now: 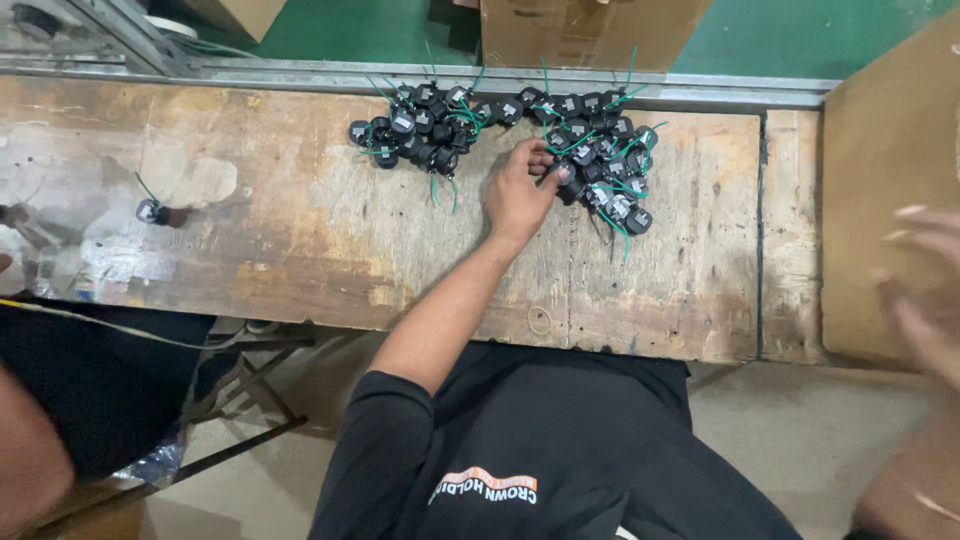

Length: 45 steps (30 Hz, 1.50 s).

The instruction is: The person sits at a workbench and processes small black electrical components with green wires, picking items one at a time, manipulating the wire and part in their hands, and placing finished pieces onto a growing pile on the bench. Cardboard boxes of components sit at the sides of the work area.

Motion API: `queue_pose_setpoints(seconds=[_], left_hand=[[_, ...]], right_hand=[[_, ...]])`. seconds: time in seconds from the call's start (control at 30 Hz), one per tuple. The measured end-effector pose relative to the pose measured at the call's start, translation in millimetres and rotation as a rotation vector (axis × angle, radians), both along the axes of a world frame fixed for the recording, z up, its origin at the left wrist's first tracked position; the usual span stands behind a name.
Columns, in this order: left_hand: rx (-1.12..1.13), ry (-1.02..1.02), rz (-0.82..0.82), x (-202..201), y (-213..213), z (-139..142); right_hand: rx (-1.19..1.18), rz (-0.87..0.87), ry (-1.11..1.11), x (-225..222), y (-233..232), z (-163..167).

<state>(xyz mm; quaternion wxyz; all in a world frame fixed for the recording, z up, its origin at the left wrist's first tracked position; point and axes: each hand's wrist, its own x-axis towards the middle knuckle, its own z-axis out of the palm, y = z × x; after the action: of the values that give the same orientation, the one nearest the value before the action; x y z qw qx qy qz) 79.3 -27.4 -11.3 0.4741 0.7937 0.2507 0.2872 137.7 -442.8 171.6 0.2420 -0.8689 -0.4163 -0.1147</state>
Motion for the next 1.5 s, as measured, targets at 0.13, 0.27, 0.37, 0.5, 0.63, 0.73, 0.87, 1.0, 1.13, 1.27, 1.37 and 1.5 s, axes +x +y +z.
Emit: queue_pose_setpoints(seconds=[0.13, 0.27, 0.37, 0.5, 0.63, 0.73, 0.87, 1.0, 1.13, 1.27, 1.37, 1.5], left_hand=[[-0.123, -0.122, -0.039, -2, 3, -12], [0.014, -0.28, 0.002, -10, 0, -9], [0.31, -0.257, 0.009, -13, -1, -2], [-0.022, -0.115, -0.004, -8, -5, -2], [-0.253, -0.241, -0.095, -8, -4, -11], [-0.36, -0.428, -0.127, -21, 1, -13], [-0.572, -0.477, -0.42, -43, -4, 1], [0.031, -0.46, -0.772, -46, -33, 24], [0.132, -0.49, -0.721, -48, -45, 38], [0.1, -0.457, -0.82, -51, -40, 31], [0.054, -0.462, -0.901, -47, -41, 19], [-0.305, -0.365, -0.914, -42, -55, 12]], right_hand=[[0.213, 0.504, 0.357, -42, 75, -69], [0.397, 0.527, 0.576, -74, 160, -143], [0.358, 0.466, 0.615, -86, 176, -157], [0.281, 0.427, 0.656, -85, 169, -164], [0.418, 0.369, 0.826, -84, 161, -181], [0.628, 0.303, 0.999, -83, 159, -185], [0.839, 0.264, 1.121, -80, 165, -181], [0.576, 0.282, 1.118, -77, 168, -189], [0.522, 0.235, 0.981, -72, 162, -204], [0.585, 0.096, 0.9, -75, 160, -208], [0.751, 0.033, 0.961, -82, 161, -199], [0.477, 0.076, 0.389, -87, 163, -179]])
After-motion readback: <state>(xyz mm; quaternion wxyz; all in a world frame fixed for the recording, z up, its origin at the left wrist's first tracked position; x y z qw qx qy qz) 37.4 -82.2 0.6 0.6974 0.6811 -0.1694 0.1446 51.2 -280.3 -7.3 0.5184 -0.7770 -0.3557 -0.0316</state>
